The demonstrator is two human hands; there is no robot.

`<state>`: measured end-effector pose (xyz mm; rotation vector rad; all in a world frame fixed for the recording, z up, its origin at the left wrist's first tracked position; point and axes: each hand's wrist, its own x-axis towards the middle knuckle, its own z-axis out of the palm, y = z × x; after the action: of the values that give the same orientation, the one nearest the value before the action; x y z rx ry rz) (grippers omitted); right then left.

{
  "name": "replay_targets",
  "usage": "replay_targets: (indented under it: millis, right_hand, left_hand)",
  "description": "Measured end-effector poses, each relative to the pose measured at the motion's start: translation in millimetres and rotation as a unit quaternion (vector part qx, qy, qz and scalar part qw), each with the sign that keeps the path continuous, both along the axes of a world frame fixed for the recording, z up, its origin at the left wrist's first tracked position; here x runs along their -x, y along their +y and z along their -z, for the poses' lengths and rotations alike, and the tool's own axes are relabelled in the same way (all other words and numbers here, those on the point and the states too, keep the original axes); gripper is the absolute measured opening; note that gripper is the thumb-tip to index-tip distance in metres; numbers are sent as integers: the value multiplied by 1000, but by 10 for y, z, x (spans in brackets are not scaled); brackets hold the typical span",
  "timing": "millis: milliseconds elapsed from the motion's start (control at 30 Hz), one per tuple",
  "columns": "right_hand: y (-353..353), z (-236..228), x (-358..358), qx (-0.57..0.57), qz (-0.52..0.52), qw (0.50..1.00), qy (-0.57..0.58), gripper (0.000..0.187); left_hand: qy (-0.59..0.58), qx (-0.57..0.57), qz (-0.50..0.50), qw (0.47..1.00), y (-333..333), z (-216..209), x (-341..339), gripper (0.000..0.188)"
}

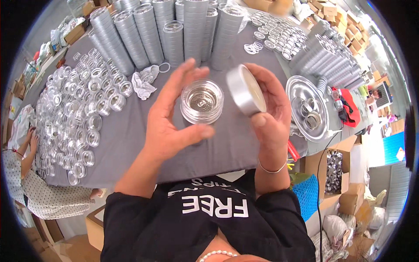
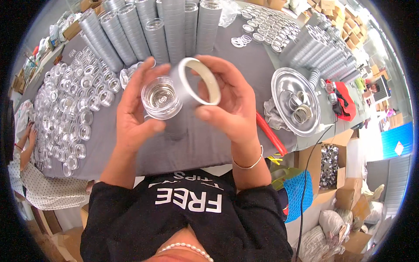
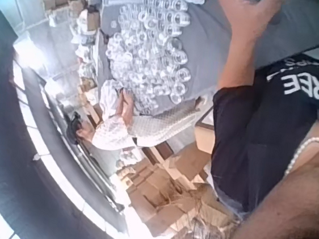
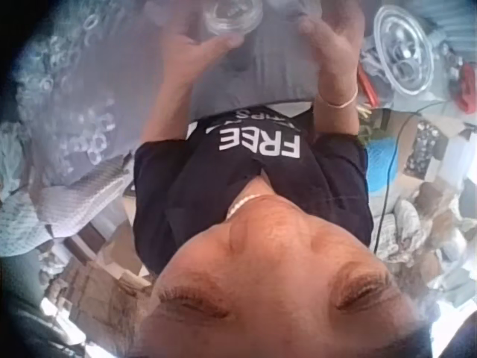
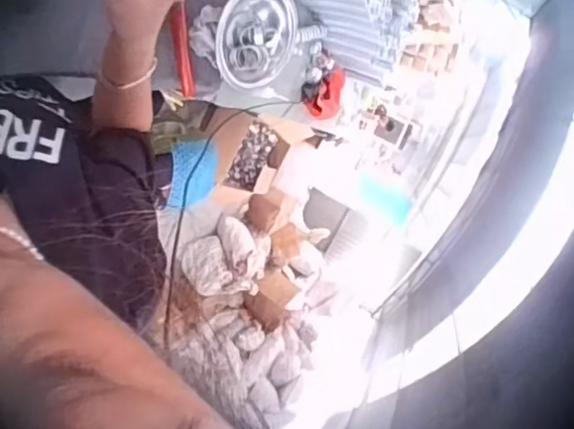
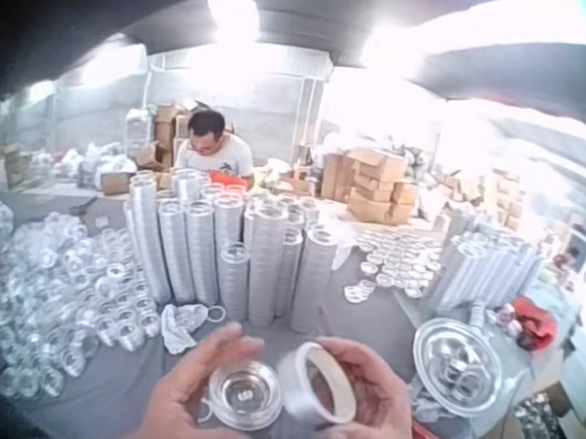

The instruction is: The person assembles small cylindrical coffee filter units by hand. They apply adhesive to the rim of a metal ring, insert a mesh filter into a plastic cup, and press the ring onto the cup. The person then uses a rubber mallet to tap the assembly to secure the components. The finished units are placed on the table.

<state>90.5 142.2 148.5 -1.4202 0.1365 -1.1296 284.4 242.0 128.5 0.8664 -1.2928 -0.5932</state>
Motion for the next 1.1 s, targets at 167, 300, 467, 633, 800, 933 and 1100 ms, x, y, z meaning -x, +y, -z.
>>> replay_targets:
  millis: [167, 300, 467, 633, 800, 933, 1100]
  right_hand:
    - [-31, -378, -231, 273, 104, 943, 160, 67]
    - [20, -403, -310, 327, 104, 917, 205, 65]
    - [3, -279, -283, 304, 109, 920, 220, 67]
    - [-100, 148, -456, 302, 117, 938, 120, 74]
    - [0, 564, -699, 237, 158, 958, -31, 75]
    - [66, 684, -845, 219, 187, 956, -58, 72]
    - [89, 614, -659, 207, 130, 970, 6, 80]
  left_hand:
    - [46, 38, -15, 998, -2, -103, -65, 98]
    - [39, 7, -10, 999, -8, -78, -51, 104]
    - [22, -11, -24, 999, -27, 20, -51, 85]
    - [9, -60, -118, 991, -94, 237, 44, 98]
    - [-1, -44, -174, 984, -174, 355, 206, 112]
    - [-51, 27, -156, 986, -181, 454, 117, 100]
    - [-17, 5, -83, 996, -119, 365, 31, 90]
